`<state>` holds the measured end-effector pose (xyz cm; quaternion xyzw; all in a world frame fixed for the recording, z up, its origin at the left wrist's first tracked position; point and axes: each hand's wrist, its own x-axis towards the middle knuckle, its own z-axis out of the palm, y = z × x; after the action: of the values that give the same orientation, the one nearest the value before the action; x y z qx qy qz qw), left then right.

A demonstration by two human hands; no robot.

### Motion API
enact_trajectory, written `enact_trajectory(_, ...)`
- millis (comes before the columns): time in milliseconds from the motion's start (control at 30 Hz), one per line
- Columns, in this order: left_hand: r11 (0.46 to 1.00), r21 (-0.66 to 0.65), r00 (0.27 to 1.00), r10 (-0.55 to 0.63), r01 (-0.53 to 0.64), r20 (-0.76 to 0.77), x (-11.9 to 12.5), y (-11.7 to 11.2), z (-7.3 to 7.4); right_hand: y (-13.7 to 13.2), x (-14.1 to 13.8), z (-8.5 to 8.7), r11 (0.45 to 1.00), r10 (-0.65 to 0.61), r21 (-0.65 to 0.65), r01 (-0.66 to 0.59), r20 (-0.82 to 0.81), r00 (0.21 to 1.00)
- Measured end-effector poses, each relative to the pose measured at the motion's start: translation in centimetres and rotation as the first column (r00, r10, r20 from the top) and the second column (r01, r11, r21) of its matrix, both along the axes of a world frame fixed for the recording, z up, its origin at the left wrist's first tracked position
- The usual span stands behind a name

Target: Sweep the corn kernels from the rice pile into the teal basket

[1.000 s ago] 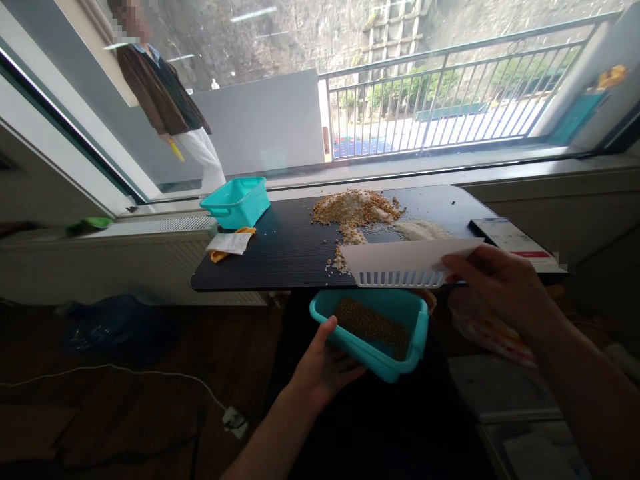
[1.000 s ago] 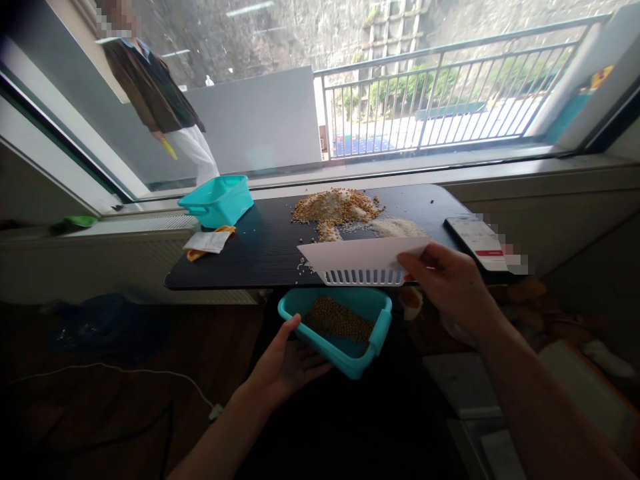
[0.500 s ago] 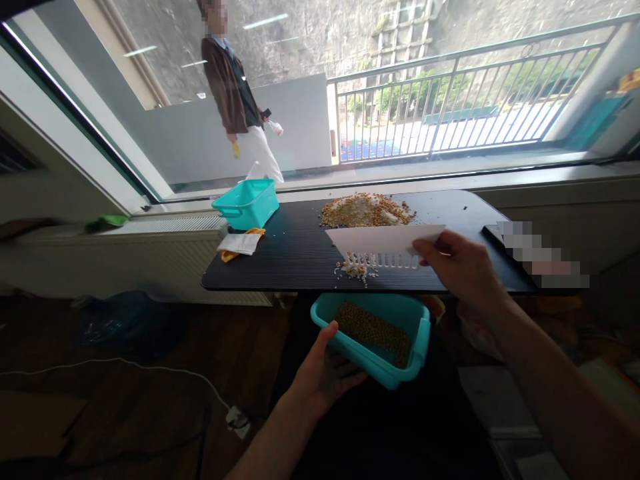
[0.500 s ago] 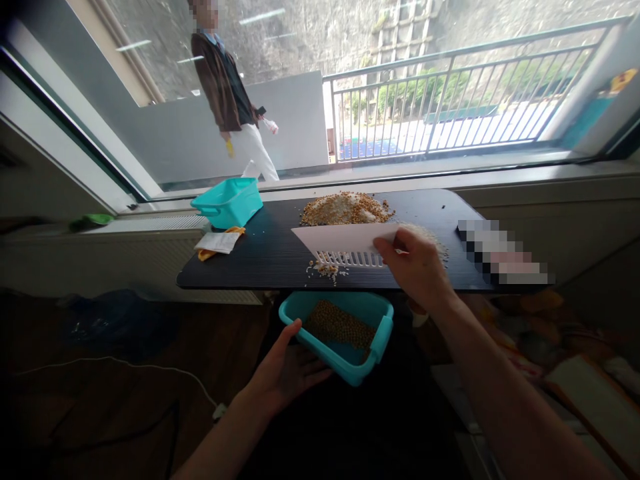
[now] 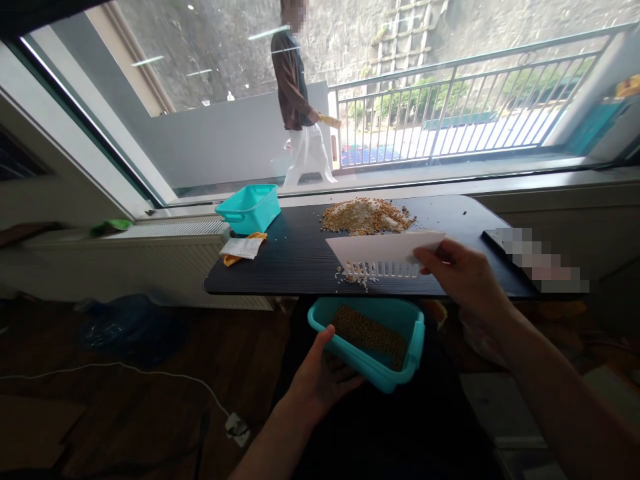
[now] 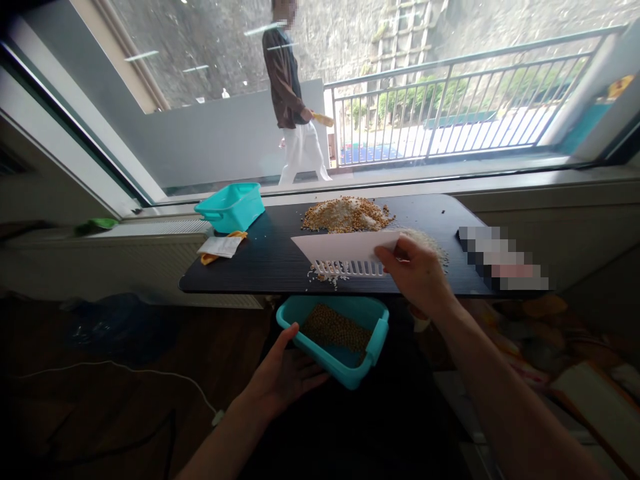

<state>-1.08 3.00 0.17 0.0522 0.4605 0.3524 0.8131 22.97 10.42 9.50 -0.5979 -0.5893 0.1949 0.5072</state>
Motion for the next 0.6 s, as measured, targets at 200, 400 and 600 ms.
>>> enact_trajectory(200,1.000,0.007,1.000,0.001,-0.001,0.004,0.1,0.1,-0.1,-1.0,0.3,0.3,0.999,0.038,-0.036,-0.040,-0.056,0.998)
enact_trajectory(400,1.000,0.001,1.000,0.002,-0.002,0.006,0.1,0.1,0.0,-1.2,0.2,0.4,0.999,0.012,-0.035,-0.014,-0.044,0.999)
enact_trajectory(600,1.000,0.007,1.000,0.001,-0.001,0.011,0.0,0.1,-0.1,-1.5,0.1,0.2,0.997,0.059,-0.046,-0.062,-0.067,0.996)
